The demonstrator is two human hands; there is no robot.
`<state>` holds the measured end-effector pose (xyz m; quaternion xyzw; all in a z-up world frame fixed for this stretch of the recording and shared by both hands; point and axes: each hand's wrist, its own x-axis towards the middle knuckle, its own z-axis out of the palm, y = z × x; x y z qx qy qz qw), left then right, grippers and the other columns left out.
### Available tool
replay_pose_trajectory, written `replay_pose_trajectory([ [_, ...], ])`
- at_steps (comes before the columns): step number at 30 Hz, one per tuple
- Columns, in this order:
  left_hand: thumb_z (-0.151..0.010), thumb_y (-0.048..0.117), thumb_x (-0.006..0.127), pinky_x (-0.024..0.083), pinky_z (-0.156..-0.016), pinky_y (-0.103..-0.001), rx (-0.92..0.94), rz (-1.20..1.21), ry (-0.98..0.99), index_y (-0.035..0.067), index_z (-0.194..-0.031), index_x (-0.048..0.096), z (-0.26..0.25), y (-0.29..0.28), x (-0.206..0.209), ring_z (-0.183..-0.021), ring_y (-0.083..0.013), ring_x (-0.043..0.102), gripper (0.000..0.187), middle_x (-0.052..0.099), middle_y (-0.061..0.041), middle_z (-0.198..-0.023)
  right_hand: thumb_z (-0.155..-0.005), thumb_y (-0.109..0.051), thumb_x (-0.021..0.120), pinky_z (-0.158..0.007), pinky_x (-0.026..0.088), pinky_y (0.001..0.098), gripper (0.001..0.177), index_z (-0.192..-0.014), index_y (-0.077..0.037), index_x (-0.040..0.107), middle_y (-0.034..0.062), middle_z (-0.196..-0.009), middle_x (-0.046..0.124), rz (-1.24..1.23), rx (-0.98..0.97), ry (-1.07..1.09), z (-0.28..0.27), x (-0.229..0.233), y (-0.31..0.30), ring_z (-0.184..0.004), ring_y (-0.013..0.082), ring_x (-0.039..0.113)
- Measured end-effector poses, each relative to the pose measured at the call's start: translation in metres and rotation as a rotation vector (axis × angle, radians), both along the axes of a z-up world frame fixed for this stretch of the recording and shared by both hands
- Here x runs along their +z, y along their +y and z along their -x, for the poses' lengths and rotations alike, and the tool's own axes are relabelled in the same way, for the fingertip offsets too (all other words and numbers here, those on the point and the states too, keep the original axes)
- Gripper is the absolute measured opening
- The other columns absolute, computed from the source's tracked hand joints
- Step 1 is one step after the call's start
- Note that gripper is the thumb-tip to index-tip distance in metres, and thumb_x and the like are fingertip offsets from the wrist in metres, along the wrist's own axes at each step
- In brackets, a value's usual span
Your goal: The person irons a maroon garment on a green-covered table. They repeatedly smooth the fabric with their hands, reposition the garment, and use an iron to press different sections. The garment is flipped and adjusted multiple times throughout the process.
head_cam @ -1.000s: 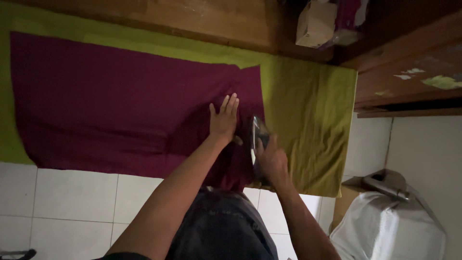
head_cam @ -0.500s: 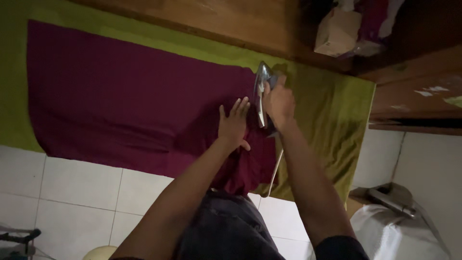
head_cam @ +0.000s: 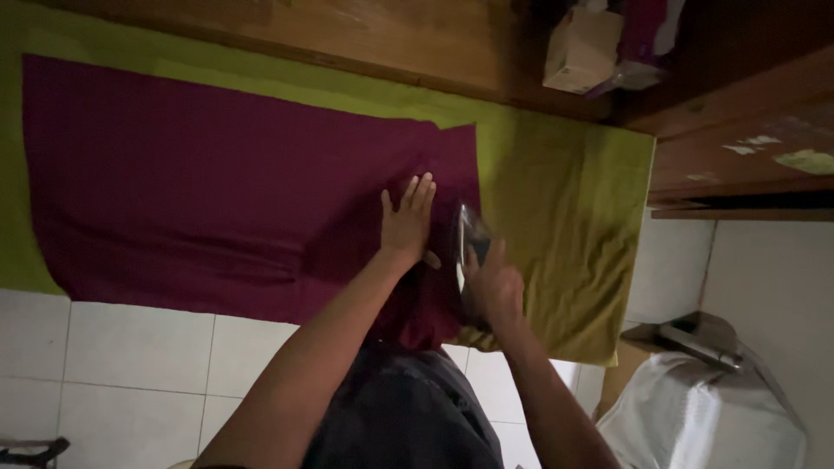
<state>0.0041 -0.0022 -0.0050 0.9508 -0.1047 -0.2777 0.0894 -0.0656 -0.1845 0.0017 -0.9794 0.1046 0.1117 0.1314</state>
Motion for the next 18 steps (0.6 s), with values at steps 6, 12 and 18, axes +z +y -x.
replay_pose_trajectory([
  [6, -0.046, 0.067, 0.091, 0.016, -0.124, -0.065, -0.033, -0.033, -0.111, 0.008, -0.164, 0.002, 0.004, 0.000, -0.016, -0.159, -0.0234, 0.003, 0.159, -0.002, -0.005, -0.173, -0.099, -0.048, 0.066, -0.051, 0.055, 0.0533, 0.056, -0.127, -0.001, 0.053, 0.0294, -0.068, 0.067, 0.001, 0.039, -0.097, 0.050, -0.004, -0.012, -0.063, 0.0477, 0.069],
  [12, -0.046, 0.071, 0.090, 0.017, -0.124, -0.064, -0.038, -0.051, -0.004, 0.008, -0.164, 0.000, -0.001, -0.001, -0.005, -0.159, -0.0229, 0.002, 0.161, -0.005, -0.004, -0.173, -0.098, -0.046, 0.066, -0.044, 0.053, 0.0526, 0.061, -0.130, 0.004, 0.053, 0.0284, -0.059, 0.064, 0.104, 0.149, -0.266, 0.020, -0.011, -0.002, -0.052, 0.0454, 0.067],
  [18, -0.049, 0.069, 0.090, 0.016, -0.124, -0.065, -0.024, -0.040, -0.020, 0.007, -0.165, 0.001, 0.003, 0.002, 0.002, -0.160, -0.0231, 0.002, 0.159, -0.004, -0.005, -0.174, -0.103, -0.048, 0.057, -0.055, 0.058, 0.0517, 0.059, -0.132, 0.001, 0.046, 0.0293, -0.076, 0.069, -0.016, 0.073, -0.009, -0.076, 0.004, 0.021, -0.066, 0.0456, 0.071],
])
